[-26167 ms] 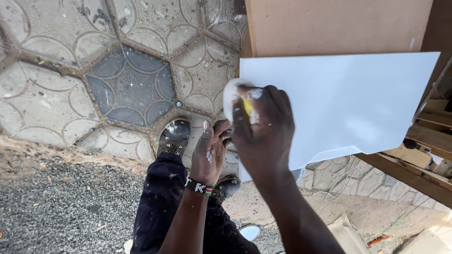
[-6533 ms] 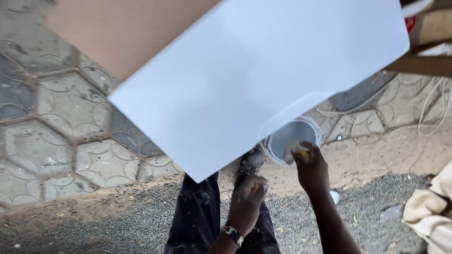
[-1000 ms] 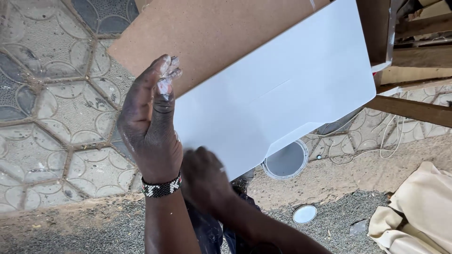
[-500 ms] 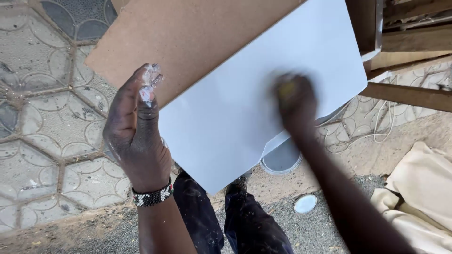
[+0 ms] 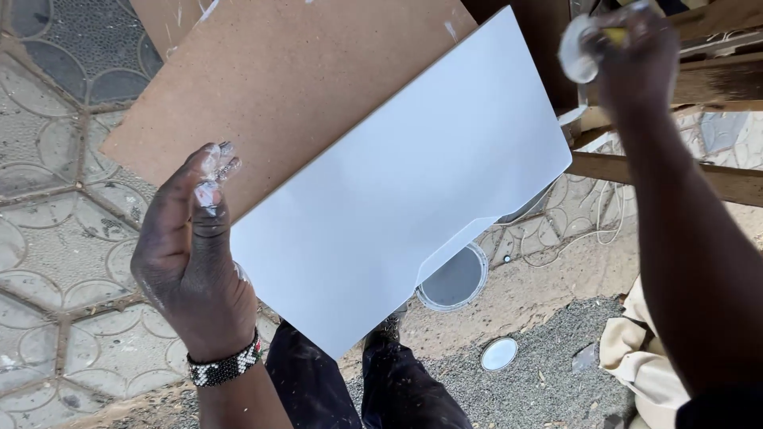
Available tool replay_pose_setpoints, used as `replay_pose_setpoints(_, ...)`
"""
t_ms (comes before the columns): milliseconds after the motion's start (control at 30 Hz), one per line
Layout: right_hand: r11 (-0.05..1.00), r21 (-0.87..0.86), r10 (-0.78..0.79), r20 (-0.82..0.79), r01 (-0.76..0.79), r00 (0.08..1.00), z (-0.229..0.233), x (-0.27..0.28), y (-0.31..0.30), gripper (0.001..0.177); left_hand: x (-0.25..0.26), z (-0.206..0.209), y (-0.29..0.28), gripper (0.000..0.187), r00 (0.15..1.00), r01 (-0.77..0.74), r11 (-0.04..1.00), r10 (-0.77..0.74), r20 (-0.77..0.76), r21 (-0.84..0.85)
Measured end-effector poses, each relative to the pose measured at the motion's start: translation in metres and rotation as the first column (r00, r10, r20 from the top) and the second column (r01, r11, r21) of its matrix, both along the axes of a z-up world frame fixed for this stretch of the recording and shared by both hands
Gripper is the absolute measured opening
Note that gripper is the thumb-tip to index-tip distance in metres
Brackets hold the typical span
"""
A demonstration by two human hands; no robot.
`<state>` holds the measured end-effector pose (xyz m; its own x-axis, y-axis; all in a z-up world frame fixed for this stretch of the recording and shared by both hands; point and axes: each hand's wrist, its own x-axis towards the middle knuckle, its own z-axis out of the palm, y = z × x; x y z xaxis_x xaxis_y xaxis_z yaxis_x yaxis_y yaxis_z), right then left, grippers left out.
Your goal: The person repeatedly dips a yellow sponge into a bucket of white paint and applies it to a white rectangular board resting on a wooden stand. The person uses their left hand to steady the board while painting with their right hand. The board is flipped over at 00:30 to paint the other side, and the process continues until the end of the video.
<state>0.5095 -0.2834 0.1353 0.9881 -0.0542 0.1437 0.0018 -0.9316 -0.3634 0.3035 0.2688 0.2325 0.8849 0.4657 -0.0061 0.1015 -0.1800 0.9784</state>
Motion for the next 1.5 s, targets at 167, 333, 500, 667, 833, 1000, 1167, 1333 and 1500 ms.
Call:
replay_pose_setpoints(167, 0.961, 0.175, 0.214, 0.034, -0.216, 0.976, -0.004, -0.05, 0.081, 0.021, -0.006, -0.001, 0.021, 0.041, 0.998, -0.051, 0.998, 0.052, 0.037, -0.044)
replay_pose_setpoints(333, 0.953, 0.206, 0.271, -0.239, -0.224, 0.932, -0.019, -0.241, 0.337, 0.016, -0.02, 0.005, 0.046, 0.035, 0.991, -0.125, 0.991, 0.126, 0.045, -0.039)
replay_pose_setpoints(500, 0.713, 0.365, 0.656, -0.049, -0.598, 0.753, 0.055, -0.329, 0.479, 0.012, -0.026, 0.026, 0.053, 0.037, 0.985, -0.156, 0.985, 0.15, 0.081, 0.078)
replay_pose_setpoints(667, 0.84, -0.071, 0.532, -0.096, -0.538, 0.842, 0.017, -0.289, 0.364, 0.018, -0.019, 0.039, 0.023, 0.044, 0.998, -0.066, 0.996, 0.065, -0.024, -0.058)
replay_pose_setpoints(833, 0.98, -0.115, 0.152, -0.112, -0.165, 0.982, -0.006, -0.136, 0.112, 0.02, -0.017, 0.028, 0.001, 0.042, 0.999, 0.041, 0.985, -0.045, -0.023, -0.168)
replay_pose_setpoints(1000, 0.974, 0.219, 0.068, -0.011, -0.064, 0.998, -0.01, -0.049, -0.048, 0.038, -0.017, 0.024, -0.007, 0.04, 0.997, 0.073, 0.985, -0.075, -0.005, -0.154)
replay_pose_setpoints(1167, 0.996, 0.089, 0.053, -0.303, -0.027, 0.951, 0.001, -0.186, 0.135, 0.012, -0.026, 0.024, 0.003, 0.042, 1.0, 0.01, 0.997, -0.011, -0.01, -0.075)
replay_pose_setpoints(1333, 0.909, 0.304, 0.403, -0.463, -0.285, 0.79, 0.018, -0.372, 0.396, 0.023, -0.036, 0.044, -0.002, 0.045, 1.0, -0.011, 0.999, 0.01, -0.016, -0.033)
replay_pose_setpoints(1500, 0.749, 0.535, 0.569, -0.215, -0.392, 0.794, 0.059, -0.404, 0.413, 0.017, -0.047, 0.054, -0.012, 0.051, 1.0, -0.013, 1.0, 0.014, 0.019, -0.024)
